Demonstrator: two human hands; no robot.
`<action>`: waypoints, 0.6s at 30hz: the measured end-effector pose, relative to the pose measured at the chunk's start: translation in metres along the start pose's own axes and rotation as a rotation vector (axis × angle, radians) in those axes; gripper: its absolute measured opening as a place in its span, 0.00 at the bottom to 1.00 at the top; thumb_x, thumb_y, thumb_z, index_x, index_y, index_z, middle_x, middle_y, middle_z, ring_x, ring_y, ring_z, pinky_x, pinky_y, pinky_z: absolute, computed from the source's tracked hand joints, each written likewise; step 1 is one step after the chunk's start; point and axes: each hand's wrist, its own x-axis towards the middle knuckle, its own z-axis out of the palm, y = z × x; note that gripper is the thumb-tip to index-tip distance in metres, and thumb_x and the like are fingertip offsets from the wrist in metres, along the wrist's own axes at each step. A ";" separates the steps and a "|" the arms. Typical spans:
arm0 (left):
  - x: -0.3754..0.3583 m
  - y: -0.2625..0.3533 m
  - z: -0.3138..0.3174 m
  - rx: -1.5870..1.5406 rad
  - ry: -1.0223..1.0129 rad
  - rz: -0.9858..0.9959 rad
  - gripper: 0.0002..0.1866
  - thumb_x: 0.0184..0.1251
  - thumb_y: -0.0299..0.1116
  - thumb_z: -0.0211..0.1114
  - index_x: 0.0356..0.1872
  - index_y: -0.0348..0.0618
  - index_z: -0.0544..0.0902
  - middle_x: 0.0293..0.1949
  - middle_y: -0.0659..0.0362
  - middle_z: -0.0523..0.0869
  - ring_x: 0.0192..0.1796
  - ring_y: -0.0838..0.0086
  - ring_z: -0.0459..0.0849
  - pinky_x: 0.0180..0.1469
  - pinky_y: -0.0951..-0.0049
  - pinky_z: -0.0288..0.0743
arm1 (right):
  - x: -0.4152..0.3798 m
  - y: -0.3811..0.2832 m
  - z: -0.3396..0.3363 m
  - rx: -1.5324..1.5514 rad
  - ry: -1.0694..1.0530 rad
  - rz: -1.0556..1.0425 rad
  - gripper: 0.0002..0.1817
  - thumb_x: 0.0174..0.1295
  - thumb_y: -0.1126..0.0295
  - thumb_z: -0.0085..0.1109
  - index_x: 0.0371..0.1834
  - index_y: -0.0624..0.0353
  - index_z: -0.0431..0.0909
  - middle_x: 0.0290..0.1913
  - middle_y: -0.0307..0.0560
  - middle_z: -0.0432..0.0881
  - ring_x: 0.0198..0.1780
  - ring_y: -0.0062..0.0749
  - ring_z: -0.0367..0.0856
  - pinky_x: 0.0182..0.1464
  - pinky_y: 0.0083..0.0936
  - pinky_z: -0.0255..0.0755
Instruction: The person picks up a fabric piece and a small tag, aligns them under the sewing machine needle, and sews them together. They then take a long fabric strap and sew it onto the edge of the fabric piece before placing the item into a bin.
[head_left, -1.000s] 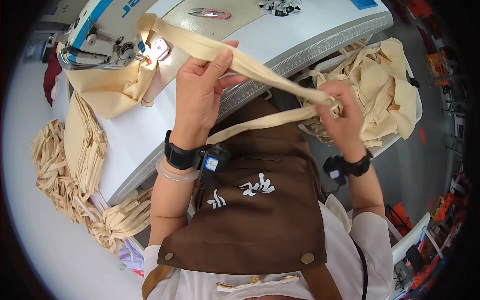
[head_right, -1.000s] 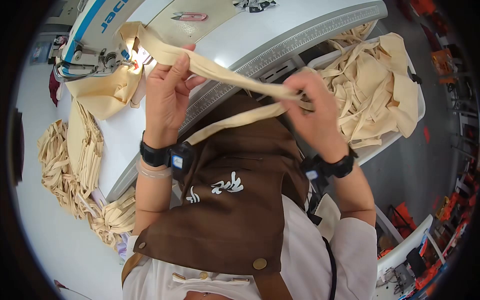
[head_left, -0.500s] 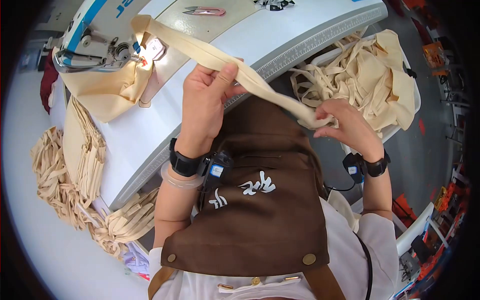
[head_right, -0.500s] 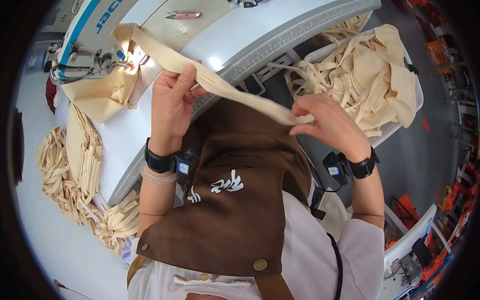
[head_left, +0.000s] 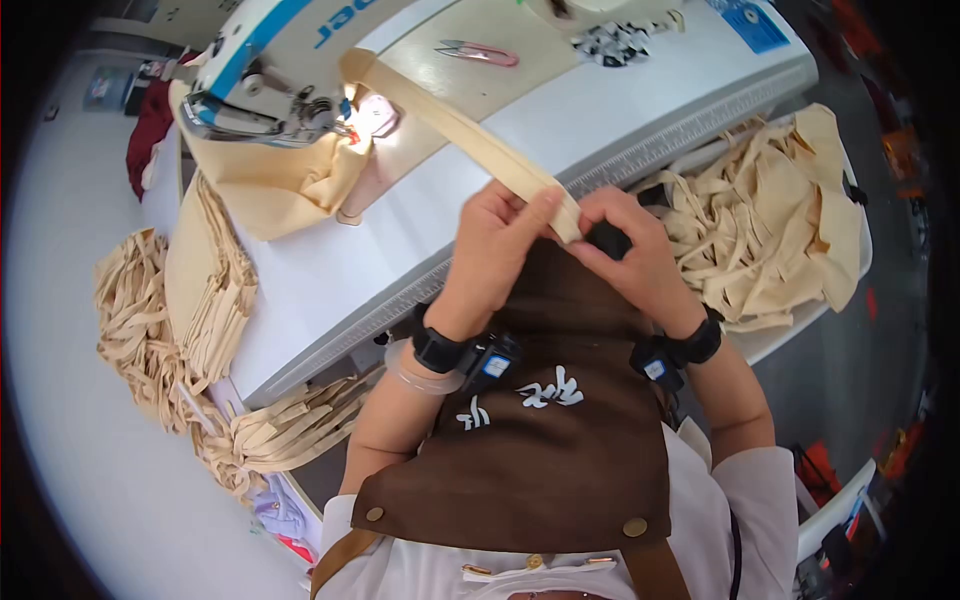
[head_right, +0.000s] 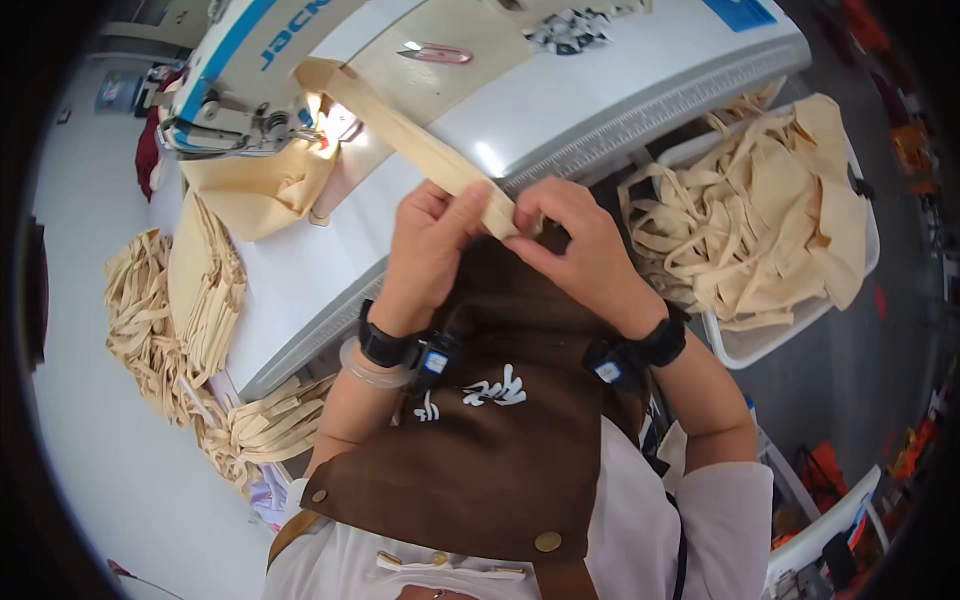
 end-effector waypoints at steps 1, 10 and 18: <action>-0.001 0.001 0.002 0.032 0.012 0.002 0.11 0.73 0.31 0.68 0.47 0.33 0.83 0.38 0.58 0.89 0.39 0.80 0.87 0.43 0.79 0.81 | -0.001 0.003 0.001 -0.027 0.008 -0.034 0.12 0.54 0.77 0.71 0.36 0.59 0.76 0.36 0.44 0.80 0.42 0.40 0.81 0.55 0.35 0.72; 0.000 0.000 0.000 0.151 -0.067 -0.046 0.14 0.64 0.23 0.74 0.48 0.32 0.81 0.42 0.57 0.89 0.42 0.81 0.86 0.45 0.82 0.80 | -0.008 0.005 -0.008 -0.076 0.063 0.036 0.13 0.53 0.78 0.72 0.35 0.60 0.74 0.32 0.43 0.74 0.32 0.32 0.75 0.35 0.26 0.70; 0.001 -0.001 0.007 0.176 -0.007 0.034 0.15 0.68 0.25 0.71 0.53 0.33 0.83 0.40 0.58 0.88 0.42 0.79 0.86 0.49 0.78 0.80 | -0.018 0.021 -0.021 -0.315 0.031 -0.040 0.11 0.53 0.71 0.74 0.36 0.56 0.81 0.32 0.38 0.78 0.36 0.36 0.76 0.44 0.30 0.67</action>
